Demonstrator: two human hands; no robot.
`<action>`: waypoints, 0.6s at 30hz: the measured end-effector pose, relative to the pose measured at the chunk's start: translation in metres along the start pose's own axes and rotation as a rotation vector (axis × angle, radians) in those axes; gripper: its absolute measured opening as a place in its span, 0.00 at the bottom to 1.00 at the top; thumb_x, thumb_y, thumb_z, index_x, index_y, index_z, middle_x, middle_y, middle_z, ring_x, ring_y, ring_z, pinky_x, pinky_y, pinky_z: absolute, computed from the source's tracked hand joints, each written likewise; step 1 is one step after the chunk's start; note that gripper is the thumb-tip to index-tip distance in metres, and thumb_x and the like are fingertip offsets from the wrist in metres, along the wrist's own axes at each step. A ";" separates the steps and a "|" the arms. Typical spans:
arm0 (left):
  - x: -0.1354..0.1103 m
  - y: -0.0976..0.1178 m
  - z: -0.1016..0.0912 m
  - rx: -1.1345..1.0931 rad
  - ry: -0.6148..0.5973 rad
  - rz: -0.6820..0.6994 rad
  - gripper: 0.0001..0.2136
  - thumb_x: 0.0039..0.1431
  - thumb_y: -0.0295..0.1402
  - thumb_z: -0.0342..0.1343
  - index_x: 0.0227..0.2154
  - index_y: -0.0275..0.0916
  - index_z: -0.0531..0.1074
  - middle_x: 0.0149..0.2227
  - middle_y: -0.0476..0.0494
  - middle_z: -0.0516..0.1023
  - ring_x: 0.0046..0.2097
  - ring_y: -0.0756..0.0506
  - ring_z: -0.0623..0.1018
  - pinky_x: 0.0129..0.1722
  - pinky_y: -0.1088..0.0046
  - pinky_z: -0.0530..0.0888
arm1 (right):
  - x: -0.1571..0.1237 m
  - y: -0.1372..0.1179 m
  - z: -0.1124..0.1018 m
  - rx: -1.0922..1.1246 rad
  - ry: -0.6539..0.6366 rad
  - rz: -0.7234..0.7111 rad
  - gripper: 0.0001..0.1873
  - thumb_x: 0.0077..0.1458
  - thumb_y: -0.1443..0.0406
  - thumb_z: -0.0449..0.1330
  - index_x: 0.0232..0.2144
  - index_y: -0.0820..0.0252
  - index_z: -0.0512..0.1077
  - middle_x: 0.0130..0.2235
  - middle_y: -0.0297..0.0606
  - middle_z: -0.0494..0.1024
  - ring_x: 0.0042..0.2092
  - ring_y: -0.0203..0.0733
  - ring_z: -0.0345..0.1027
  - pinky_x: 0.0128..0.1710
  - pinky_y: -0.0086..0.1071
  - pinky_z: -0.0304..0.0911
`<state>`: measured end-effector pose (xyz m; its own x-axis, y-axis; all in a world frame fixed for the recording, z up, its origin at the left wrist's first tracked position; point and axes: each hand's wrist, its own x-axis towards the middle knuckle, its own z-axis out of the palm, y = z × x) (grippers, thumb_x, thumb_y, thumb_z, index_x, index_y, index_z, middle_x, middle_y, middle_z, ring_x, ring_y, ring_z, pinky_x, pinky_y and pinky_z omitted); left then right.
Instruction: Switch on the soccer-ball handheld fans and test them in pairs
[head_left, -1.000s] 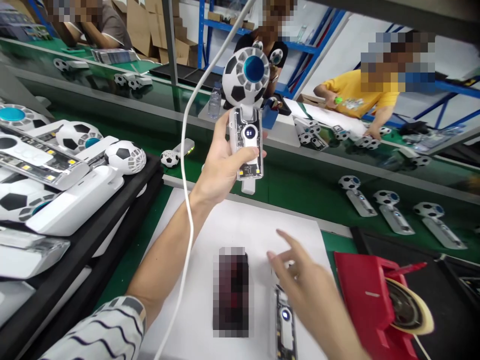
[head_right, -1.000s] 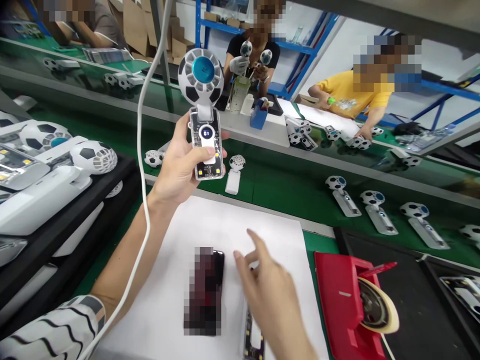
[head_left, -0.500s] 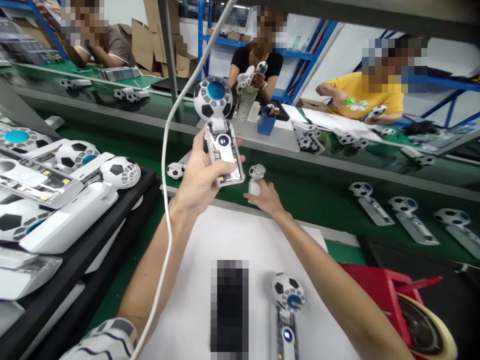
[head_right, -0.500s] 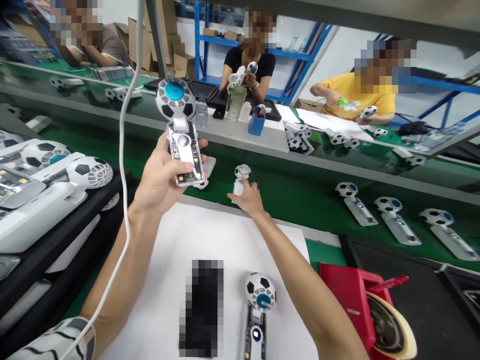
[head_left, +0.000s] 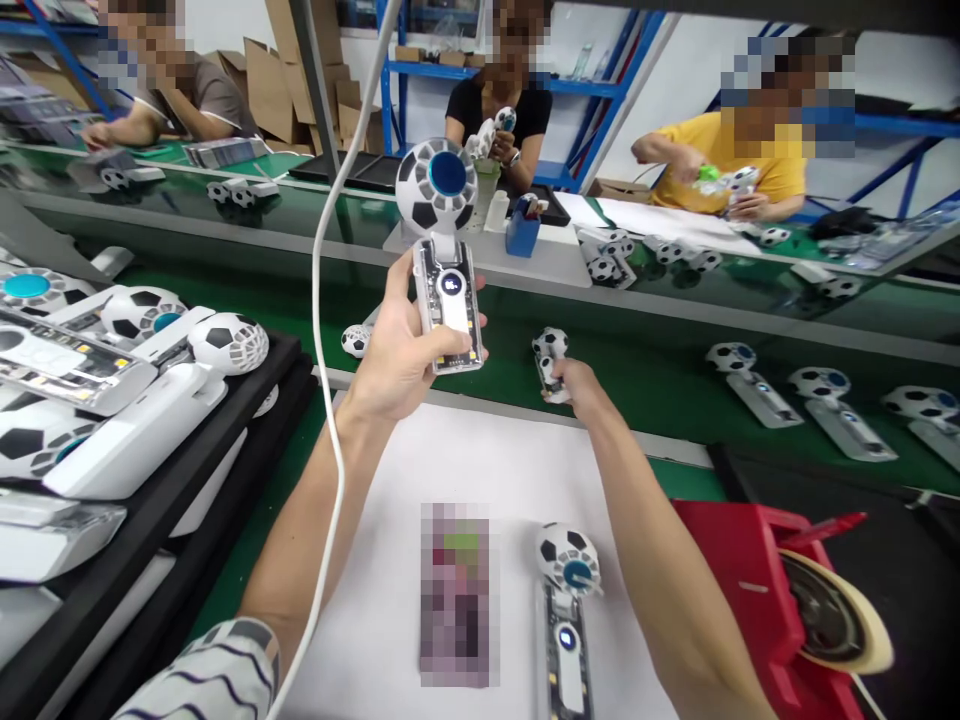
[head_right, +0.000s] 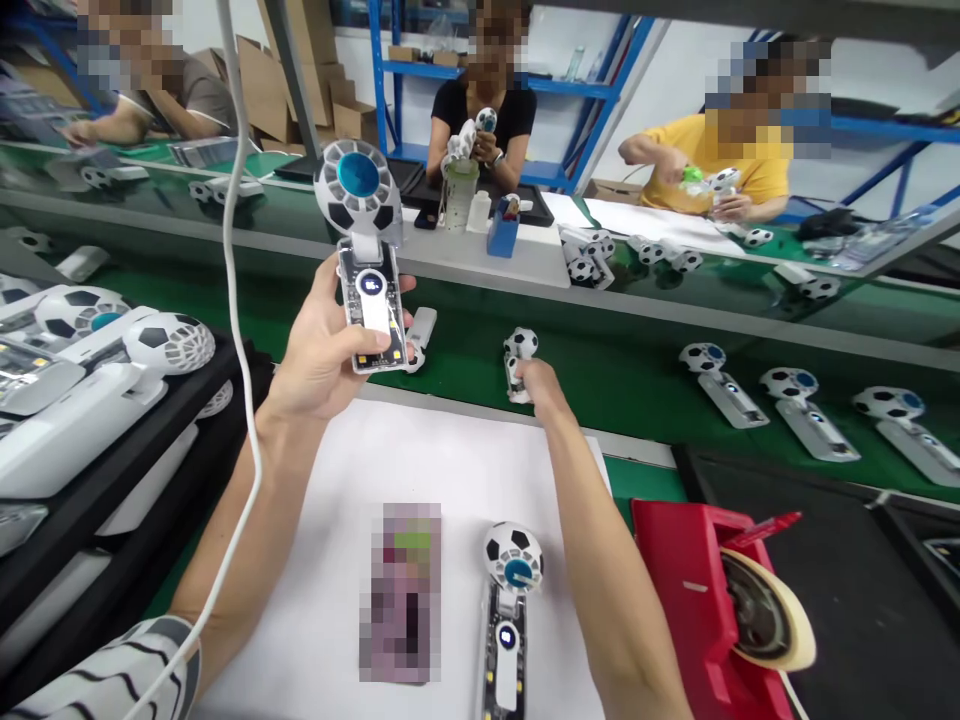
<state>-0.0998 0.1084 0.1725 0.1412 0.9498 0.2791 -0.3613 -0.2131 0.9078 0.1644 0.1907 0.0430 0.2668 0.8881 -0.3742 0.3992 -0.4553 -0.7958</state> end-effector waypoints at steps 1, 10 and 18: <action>-0.001 0.000 0.001 -0.006 -0.013 -0.010 0.41 0.42 0.28 0.61 0.60 0.48 0.49 0.52 0.41 0.73 0.47 0.40 0.78 0.37 0.64 0.79 | -0.003 0.003 -0.006 0.055 0.006 0.021 0.14 0.67 0.58 0.57 0.45 0.65 0.71 0.37 0.36 0.75 0.31 0.34 0.70 0.30 0.30 0.70; -0.002 -0.005 0.008 -0.029 -0.057 -0.018 0.40 0.42 0.27 0.61 0.58 0.49 0.50 0.54 0.40 0.73 0.49 0.37 0.78 0.35 0.64 0.79 | -0.106 0.000 -0.040 0.402 0.043 -0.227 0.13 0.50 0.64 0.66 0.38 0.59 0.70 0.33 0.33 0.77 0.24 0.35 0.68 0.22 0.28 0.64; -0.004 -0.002 0.009 -0.036 -0.018 0.037 0.37 0.48 0.29 0.61 0.60 0.46 0.49 0.54 0.37 0.72 0.54 0.32 0.75 0.41 0.57 0.80 | -0.292 0.082 -0.032 0.370 -0.115 -0.085 0.25 0.36 0.57 0.74 0.39 0.56 0.78 0.33 0.42 0.82 0.37 0.53 0.78 0.32 0.37 0.75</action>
<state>-0.0915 0.1027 0.1718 0.1433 0.9370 0.3185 -0.3995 -0.2396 0.8849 0.1474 -0.1079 0.1017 0.1382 0.9323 -0.3342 0.0666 -0.3454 -0.9361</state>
